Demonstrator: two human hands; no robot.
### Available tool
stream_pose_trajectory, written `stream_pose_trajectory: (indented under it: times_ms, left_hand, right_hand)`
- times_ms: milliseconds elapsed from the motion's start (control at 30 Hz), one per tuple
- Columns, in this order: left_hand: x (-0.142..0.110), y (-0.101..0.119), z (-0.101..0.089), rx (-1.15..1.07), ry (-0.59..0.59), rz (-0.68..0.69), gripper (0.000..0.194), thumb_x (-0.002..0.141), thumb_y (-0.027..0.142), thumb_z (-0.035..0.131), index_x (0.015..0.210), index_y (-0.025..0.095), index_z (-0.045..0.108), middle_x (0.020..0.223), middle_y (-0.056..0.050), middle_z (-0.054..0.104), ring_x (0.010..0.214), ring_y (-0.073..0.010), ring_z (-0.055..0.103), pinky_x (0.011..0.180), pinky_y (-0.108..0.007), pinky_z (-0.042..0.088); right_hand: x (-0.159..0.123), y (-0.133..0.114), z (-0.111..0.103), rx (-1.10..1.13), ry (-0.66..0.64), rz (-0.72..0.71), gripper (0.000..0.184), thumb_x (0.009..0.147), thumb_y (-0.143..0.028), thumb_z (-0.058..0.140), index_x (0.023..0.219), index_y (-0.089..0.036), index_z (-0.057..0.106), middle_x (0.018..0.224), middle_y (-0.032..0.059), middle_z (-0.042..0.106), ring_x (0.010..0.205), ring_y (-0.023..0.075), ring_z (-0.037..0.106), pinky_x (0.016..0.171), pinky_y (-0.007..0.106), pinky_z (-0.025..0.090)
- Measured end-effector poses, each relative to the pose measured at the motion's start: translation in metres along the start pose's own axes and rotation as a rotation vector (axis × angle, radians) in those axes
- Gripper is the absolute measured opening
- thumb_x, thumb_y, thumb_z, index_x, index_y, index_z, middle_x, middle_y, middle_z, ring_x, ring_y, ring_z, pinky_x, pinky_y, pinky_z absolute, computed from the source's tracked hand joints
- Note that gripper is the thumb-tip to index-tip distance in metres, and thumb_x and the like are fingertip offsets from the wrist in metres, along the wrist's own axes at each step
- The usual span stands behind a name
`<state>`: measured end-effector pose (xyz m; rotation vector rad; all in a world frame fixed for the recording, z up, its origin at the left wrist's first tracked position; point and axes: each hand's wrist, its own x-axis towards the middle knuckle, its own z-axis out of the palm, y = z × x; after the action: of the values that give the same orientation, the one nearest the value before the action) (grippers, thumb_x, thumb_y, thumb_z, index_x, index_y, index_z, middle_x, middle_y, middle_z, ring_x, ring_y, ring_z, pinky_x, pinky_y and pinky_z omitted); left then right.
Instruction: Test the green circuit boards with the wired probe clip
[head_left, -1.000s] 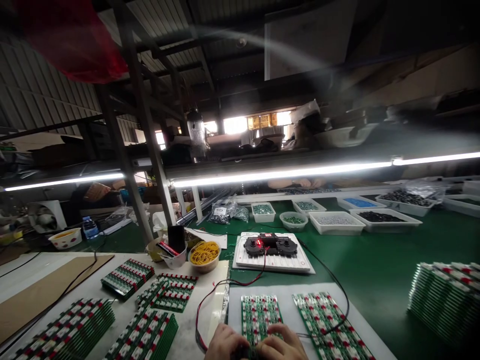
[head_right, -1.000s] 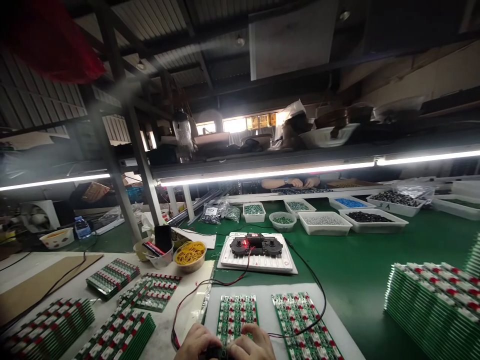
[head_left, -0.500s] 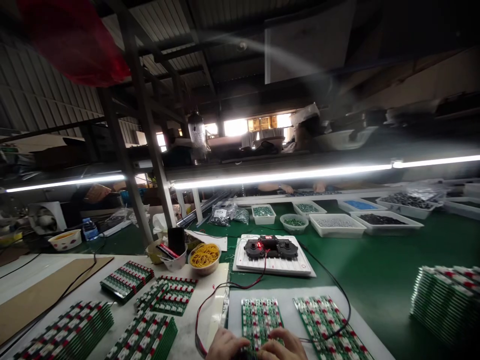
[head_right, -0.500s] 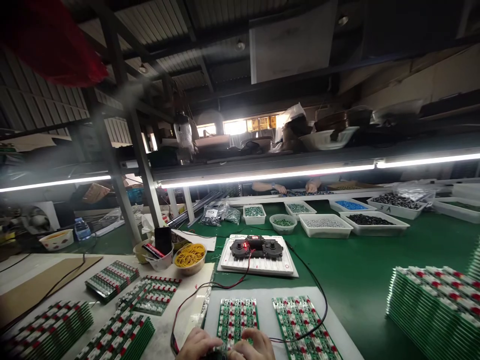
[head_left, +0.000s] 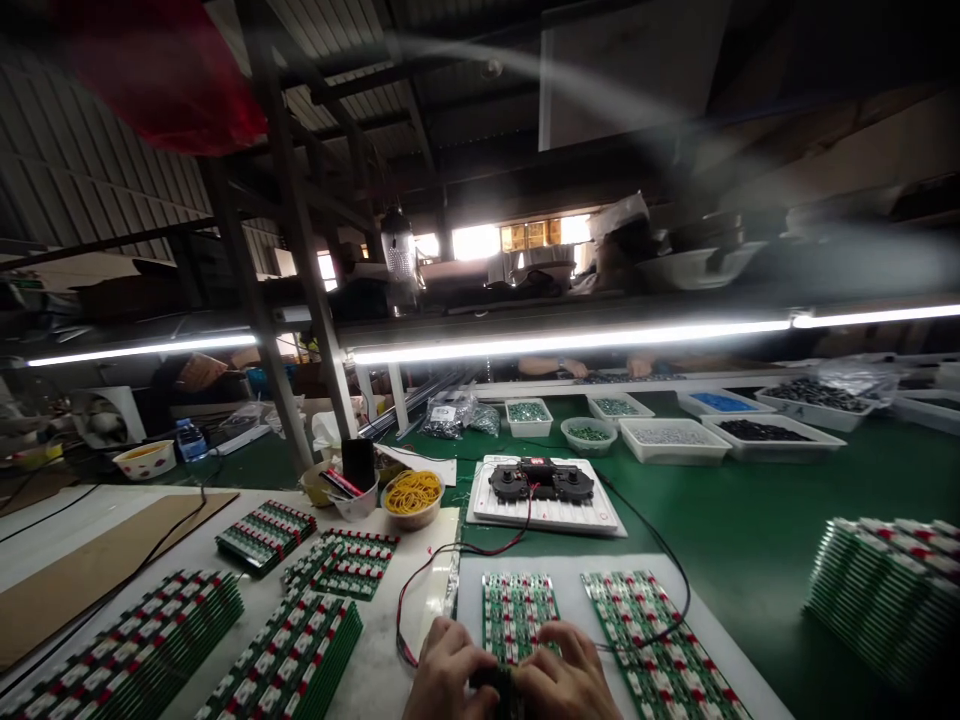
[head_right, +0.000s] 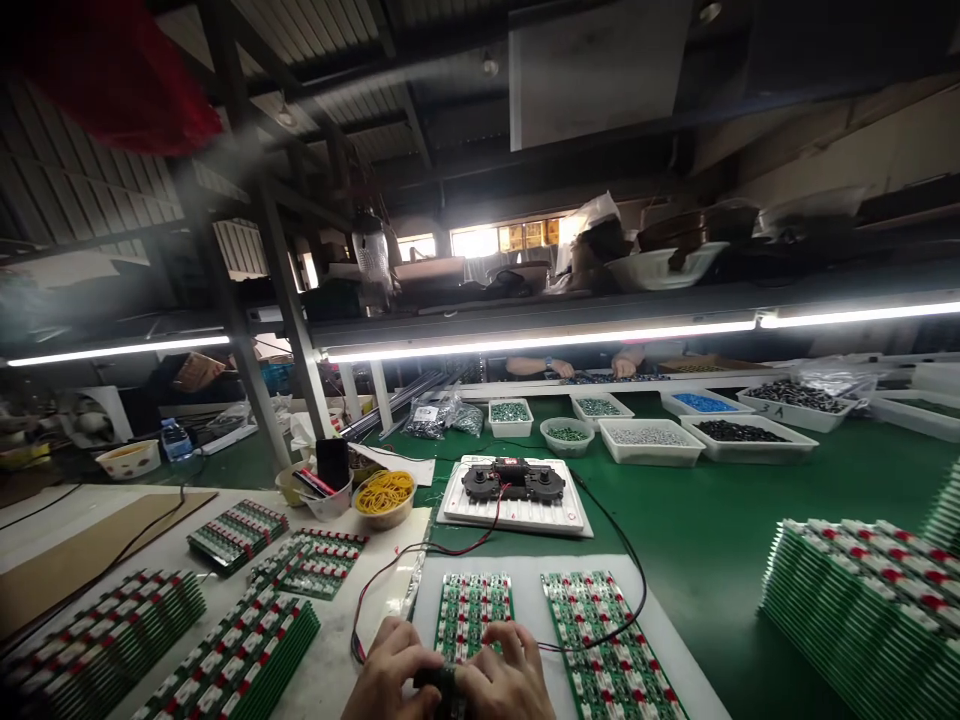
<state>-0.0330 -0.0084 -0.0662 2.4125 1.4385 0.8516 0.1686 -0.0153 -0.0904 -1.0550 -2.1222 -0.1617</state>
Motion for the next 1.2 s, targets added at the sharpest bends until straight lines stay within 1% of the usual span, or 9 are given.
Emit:
stream_pose_trajectory:
  times_ms: [133,267,367,467,600,833,967,1100,1200]
  left_hand:
    - [0.005,0.013,-0.016,0.005,-0.105,-0.020,0.031,0.069,0.008,0.066,0.095,0.023,0.073,0.087,-0.005,0.062,0.092,-0.0244,0.051,0.082,-0.035,0.044]
    - [0.019,0.025,-0.030,-0.021,-0.086,-0.086,0.023,0.076,0.013,0.064,0.092,0.026,0.074,0.087,-0.004,0.062,0.094,-0.0247,0.050,0.087,-0.038,0.041]
    - [0.027,0.023,-0.026,-0.124,-0.025,-0.149,0.023,0.074,0.012,0.065,0.090,0.026,0.075,0.084,-0.004,0.061,0.094,-0.0232,0.052,0.086,-0.036,0.042]
    - [0.027,0.014,-0.014,-0.233,-0.007,-0.190,0.023,0.073,0.011,0.065,0.089,0.023,0.075,0.086,-0.004,0.061,0.093,-0.0223,0.053,0.087,-0.034,0.044]
    - [0.022,0.006,-0.007,-0.266,0.002,-0.190,0.027,0.072,0.009,0.062,0.093,0.021,0.074,0.090,-0.005,0.060,0.095,-0.0224,0.053,0.089,-0.034,0.043]
    - [0.024,0.006,-0.014,-0.224,-0.127,-0.174,0.032,0.067,0.008,0.065,0.093,0.022,0.075,0.089,-0.005,0.062,0.095,-0.0227,0.053,0.087,-0.033,0.043]
    - [0.025,0.004,-0.014,-0.202,-0.169,-0.187,0.031,0.068,0.009,0.065,0.094,0.023,0.075,0.089,-0.005,0.063,0.095,-0.0229,0.054,0.086,-0.033,0.042]
    - [0.025,0.003,-0.012,-0.205,-0.183,-0.193,0.030,0.068,0.008,0.063,0.091,0.023,0.076,0.088,-0.005,0.063,0.094,-0.0221,0.054,0.086,-0.032,0.042]
    - [0.025,0.003,-0.011,-0.224,-0.175,-0.200,0.030,0.069,0.008,0.063,0.092,0.023,0.076,0.088,-0.004,0.063,0.094,-0.0220,0.054,0.086,-0.032,0.042]
  right_hand:
    - [0.005,0.001,-0.006,0.049,-0.040,0.030,0.021,0.079,-0.009,0.064,0.088,-0.028,0.062,0.078,-0.0057,0.065,0.105,0.0230,0.052,0.099,0.039,0.027]
    - [0.031,-0.005,-0.027,0.068,-0.280,0.147,0.022,0.083,-0.007,0.057,0.088,-0.027,0.065,0.080,-0.0024,0.068,0.111,0.0259,0.051,0.095,0.039,0.033]
    - [0.048,-0.007,-0.037,0.056,-0.369,0.219,0.023,0.085,-0.008,0.055,0.085,-0.026,0.068,0.081,-0.0015,0.069,0.111,0.0261,0.051,0.094,0.040,0.035]
    - [0.049,-0.003,-0.033,0.078,-0.382,0.231,0.023,0.085,-0.008,0.055,0.086,-0.026,0.069,0.082,-0.0011,0.069,0.108,0.0256,0.052,0.092,0.038,0.038]
    - [0.036,0.005,-0.021,0.109,-0.340,0.180,0.023,0.087,-0.012,0.054,0.091,-0.030,0.068,0.081,-0.0019,0.068,0.101,0.0240,0.054,0.090,0.037,0.040]
    - [0.020,0.016,-0.003,0.062,-0.201,0.037,0.023,0.081,-0.009,0.060,0.091,-0.029,0.064,0.079,-0.0040,0.066,0.100,0.0234,0.053,0.088,0.034,0.037]
    - [0.015,0.019,0.010,0.061,-0.124,0.026,0.025,0.079,-0.007,0.061,0.090,-0.029,0.062,0.081,-0.0049,0.066,0.103,0.0225,0.050,0.092,0.034,0.032]
    - [0.013,0.021,0.023,0.083,0.052,0.013,0.025,0.070,-0.008,0.070,0.080,-0.028,0.061,0.070,-0.0075,0.063,0.095,0.0206,0.051,0.088,0.032,0.031]
    - [0.013,0.018,0.024,0.076,0.074,0.018,0.020,0.073,-0.012,0.071,0.080,-0.028,0.060,0.071,-0.0076,0.063,0.096,0.0200,0.052,0.090,0.031,0.031]
